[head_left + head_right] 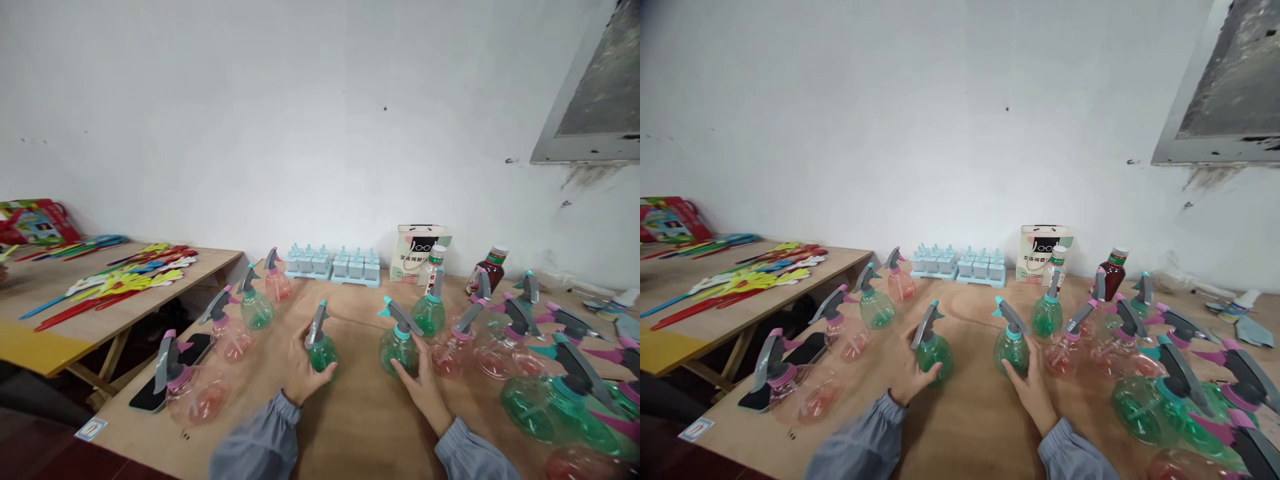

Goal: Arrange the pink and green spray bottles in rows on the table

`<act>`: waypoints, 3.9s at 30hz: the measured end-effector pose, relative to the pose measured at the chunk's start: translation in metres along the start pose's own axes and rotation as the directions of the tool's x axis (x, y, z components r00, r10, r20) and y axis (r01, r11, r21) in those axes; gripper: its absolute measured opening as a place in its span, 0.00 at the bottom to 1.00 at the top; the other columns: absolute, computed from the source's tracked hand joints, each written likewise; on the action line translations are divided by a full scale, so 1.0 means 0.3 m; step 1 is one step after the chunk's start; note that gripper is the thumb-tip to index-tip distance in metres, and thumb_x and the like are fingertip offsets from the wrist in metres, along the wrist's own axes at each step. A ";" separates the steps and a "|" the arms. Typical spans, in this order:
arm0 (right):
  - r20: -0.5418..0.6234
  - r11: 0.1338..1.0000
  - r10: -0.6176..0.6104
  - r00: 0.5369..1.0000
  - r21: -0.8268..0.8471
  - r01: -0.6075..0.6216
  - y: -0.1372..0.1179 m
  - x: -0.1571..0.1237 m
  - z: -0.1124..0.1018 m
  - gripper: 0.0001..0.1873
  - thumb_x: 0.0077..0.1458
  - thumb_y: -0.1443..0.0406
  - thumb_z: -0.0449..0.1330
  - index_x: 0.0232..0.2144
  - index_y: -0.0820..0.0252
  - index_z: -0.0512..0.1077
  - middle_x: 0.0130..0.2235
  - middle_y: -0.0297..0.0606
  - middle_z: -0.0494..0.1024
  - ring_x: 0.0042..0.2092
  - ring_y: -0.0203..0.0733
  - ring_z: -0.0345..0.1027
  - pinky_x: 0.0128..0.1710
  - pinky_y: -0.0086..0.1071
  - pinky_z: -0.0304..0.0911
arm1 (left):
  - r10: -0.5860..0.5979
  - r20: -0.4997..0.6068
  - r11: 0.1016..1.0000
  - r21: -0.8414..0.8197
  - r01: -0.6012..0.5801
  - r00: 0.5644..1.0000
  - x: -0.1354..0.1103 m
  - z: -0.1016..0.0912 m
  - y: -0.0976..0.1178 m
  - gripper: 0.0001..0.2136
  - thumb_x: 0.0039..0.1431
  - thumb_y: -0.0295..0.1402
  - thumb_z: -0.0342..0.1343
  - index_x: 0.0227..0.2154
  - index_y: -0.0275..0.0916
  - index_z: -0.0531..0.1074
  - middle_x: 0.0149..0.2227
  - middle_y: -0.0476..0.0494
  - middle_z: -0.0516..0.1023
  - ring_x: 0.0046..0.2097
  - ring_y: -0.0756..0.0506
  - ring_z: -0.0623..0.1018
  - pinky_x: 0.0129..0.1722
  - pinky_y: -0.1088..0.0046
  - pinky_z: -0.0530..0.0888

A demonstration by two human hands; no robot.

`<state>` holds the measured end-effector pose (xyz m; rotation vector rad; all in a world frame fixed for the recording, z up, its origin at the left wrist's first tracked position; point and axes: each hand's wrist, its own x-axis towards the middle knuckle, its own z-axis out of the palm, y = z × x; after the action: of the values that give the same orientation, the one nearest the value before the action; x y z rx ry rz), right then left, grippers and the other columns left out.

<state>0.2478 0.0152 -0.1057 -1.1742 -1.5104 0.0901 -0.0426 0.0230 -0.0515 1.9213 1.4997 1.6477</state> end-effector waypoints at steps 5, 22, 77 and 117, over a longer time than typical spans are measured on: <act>0.030 0.999 -0.040 0.999 -0.022 0.040 0.003 -0.018 0.008 0.34 0.63 0.56 0.59 0.67 0.54 0.53 0.64 0.48 0.63 0.65 0.54 0.59 0.63 0.54 0.59 | 0.029 0.039 0.956 0.291 -0.039 0.999 0.050 0.036 -0.023 0.27 0.54 0.47 0.61 0.53 0.39 0.68 0.52 0.32 0.73 0.56 0.32 0.74 0.55 0.50 0.71; 0.060 0.999 0.032 0.998 0.032 -0.034 0.025 -0.051 0.038 0.41 0.60 0.55 0.61 0.69 0.54 0.48 0.65 0.51 0.63 0.66 0.57 0.60 0.64 0.56 0.61 | -0.106 -0.130 0.980 0.153 0.125 0.986 0.415 0.100 0.001 0.40 0.63 0.59 0.48 0.65 0.30 0.54 0.67 0.21 0.57 0.69 0.32 0.59 0.66 0.52 0.59; -0.051 0.981 0.155 0.987 0.128 -0.148 -0.008 -0.034 -0.015 0.37 0.55 0.50 0.64 0.61 0.57 0.57 0.58 0.51 0.68 0.59 0.56 0.67 0.60 0.57 0.63 | -0.186 0.256 0.688 -0.655 0.312 0.949 0.134 0.111 0.233 0.17 0.49 0.51 0.63 0.24 0.40 0.77 0.28 0.43 0.80 0.36 0.42 0.80 0.44 0.65 0.74; -0.029 0.987 0.132 0.991 0.099 -0.129 -0.024 -0.031 -0.039 0.37 0.55 0.48 0.64 0.60 0.58 0.58 0.56 0.51 0.70 0.55 0.56 0.70 0.55 0.53 0.67 | -0.192 0.000 0.963 -0.191 0.188 0.981 0.230 -0.138 0.015 0.18 0.50 0.45 0.63 0.39 0.37 0.81 0.29 0.47 0.80 0.33 0.45 0.77 0.36 0.71 0.72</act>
<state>0.2511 -0.0009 -0.1037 -1.1897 -1.3818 0.2271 -0.0836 0.0560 0.0096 1.6148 1.4256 1.6606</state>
